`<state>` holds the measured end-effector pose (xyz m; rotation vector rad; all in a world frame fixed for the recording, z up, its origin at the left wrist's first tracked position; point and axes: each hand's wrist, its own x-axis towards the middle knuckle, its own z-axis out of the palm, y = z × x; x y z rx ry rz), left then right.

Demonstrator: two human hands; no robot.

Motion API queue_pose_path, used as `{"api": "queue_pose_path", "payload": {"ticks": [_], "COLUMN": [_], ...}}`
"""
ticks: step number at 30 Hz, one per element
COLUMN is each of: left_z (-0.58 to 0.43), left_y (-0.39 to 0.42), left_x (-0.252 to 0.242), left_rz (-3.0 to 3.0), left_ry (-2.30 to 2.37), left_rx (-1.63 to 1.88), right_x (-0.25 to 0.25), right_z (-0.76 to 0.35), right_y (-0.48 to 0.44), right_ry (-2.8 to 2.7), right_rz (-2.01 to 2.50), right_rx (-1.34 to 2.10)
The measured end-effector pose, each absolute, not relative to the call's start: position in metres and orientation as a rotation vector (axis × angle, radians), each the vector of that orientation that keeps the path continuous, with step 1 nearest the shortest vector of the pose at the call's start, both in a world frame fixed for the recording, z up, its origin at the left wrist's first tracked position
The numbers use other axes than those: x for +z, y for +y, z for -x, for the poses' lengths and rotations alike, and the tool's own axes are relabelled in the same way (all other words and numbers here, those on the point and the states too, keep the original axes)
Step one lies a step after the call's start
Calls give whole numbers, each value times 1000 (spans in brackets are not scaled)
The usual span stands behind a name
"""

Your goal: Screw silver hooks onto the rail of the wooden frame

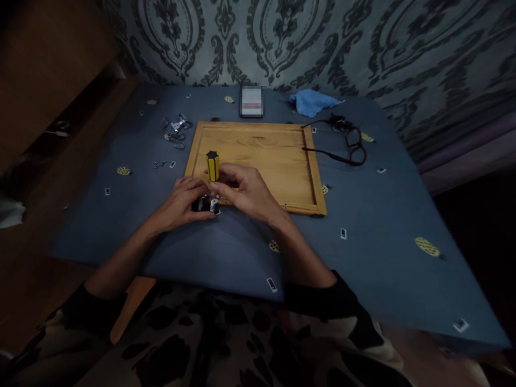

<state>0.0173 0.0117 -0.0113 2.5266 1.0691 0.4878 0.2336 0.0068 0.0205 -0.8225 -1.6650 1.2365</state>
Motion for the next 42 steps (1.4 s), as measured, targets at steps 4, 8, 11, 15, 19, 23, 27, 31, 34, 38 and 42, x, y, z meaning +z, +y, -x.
{"api": "queue_pose_path", "payload": {"ticks": [4, 8, 11, 15, 19, 23, 27, 31, 34, 38, 42], "left_z": [-18, -18, -18, -19, -19, -19, -19, -19, -19, -18, -19], "left_y": [11, 11, 10, 11, 11, 10, 10, 10, 11, 11, 10], "left_x": [-11, -12, -12, -13, -12, -11, -12, -13, -13, -12, -10], "left_rz": [-2532, -2533, -2535, -2547, -2537, -2531, -2530, -2525, -2524, -2524, -2525], "left_ry": [1073, 1072, 1079, 1087, 1090, 1093, 1091, 1095, 1101, 1086, 1093], "left_rx": [488, 495, 501, 503, 499, 501, 505, 498, 490, 492, 477], "right_x": [15, 8, 4, 1, 2, 1, -3, -4, -4, -3, 2], "right_z": [-231, -222, -214, -209, -211, -214, -213, -213, -213, -214, -218], "right_y": [8, 6, 5, 4, 3, 4, 5, 5, 5, 5, 6], "right_ry": [-1641, -1612, -1585, -1539, -1435, -1439, -1467, -1472, -1476, -1492, -1516], "right_rz": [843, 937, 977, 963, 962, 973, 959, 972, 956, 963, 952], "right_rx": [1168, 958, 810, 776, 792, 833, 867, 872, 876, 895, 957]}}
